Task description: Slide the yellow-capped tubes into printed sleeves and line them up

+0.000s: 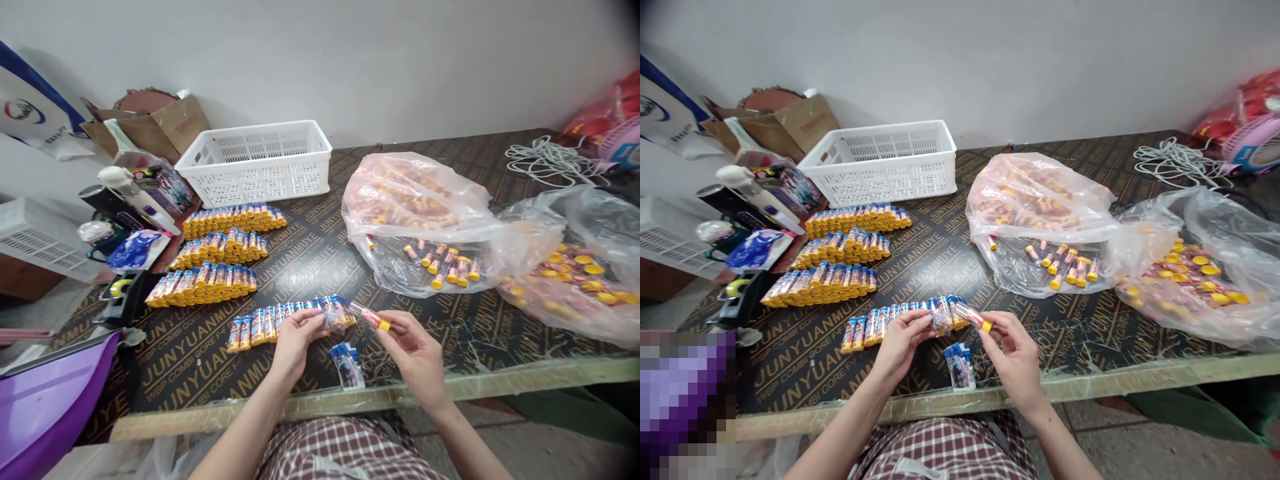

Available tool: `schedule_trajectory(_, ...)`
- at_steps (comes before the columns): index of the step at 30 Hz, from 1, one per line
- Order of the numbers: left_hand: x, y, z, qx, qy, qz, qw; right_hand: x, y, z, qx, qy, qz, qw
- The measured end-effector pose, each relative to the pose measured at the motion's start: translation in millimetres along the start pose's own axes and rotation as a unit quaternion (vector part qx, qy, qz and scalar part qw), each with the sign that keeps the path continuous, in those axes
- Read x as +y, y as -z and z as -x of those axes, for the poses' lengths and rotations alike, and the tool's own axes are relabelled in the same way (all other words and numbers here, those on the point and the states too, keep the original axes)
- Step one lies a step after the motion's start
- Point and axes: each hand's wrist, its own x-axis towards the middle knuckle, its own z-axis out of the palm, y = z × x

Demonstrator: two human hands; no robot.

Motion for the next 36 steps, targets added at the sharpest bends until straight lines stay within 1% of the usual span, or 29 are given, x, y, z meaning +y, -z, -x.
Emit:
schedule_trajectory(2, 5.1, -1.4, -0.8, 0.016, -0.011, 0.031, 0.999, -1.9, -4.6, 1.5, 0.007, 0.021, 0.012, 1.0)
schedule_trajectory(5, 8.9, -2.2, 0.0, 0.02, -0.02, 0.047, 0.998, -3.9, -7.1, 1.7, 0.013, 0.053, 0.042, 0.998)
schedule_trajectory(11, 5.5, 0.8, -0.6, 0.053, -0.035, 0.049, 0.997, -4.3, -7.6, 3.4, 0.018, 0.08, 0.07, 0.994)
schedule_trajectory(15, 3.5, 3.2, -2.0, 0.055, -0.051, 0.024, 0.997, -2.0, -9.2, 8.0, 0.007, 0.098, 0.079, 0.992)
schedule_trajectory(21, 2.7, 5.6, -3.7, 0.096, -0.089, -0.006, 0.991, 0.3, -12.4, 12.3, -0.007, 0.122, 0.101, 0.987)
schedule_trajectory(25, -1.9, 7.7, -5.4, 0.091, -0.101, -0.022, 0.99, 1.9, -15.1, 13.3, -0.017, 0.121, 0.105, 0.987)
schedule_trajectory(28, -5.2, 6.2, -4.5, 0.071, -0.114, -0.056, 0.989, 3.1, -17.9, 14.2, -0.064, 0.105, 0.083, 0.989)
schedule_trajectory(31, -4.6, -0.2, 0.7, 0.007, -0.106, -0.053, 0.993, 4.8, -21.1, 14.8, -0.109, 0.103, 0.073, 0.986)
schedule_trajectory(34, -1.0, -8.4, 8.1, -0.063, -0.051, -0.013, 0.997, 6.8, -23.5, 14.0, -0.12, 0.122, 0.086, 0.982)
schedule_trajectory(36, 0.5, -11.9, 12.2, -0.088, -0.008, 0.004, 0.996, 7.4, -23.9, 12.2, -0.112, 0.146, 0.104, 0.977)
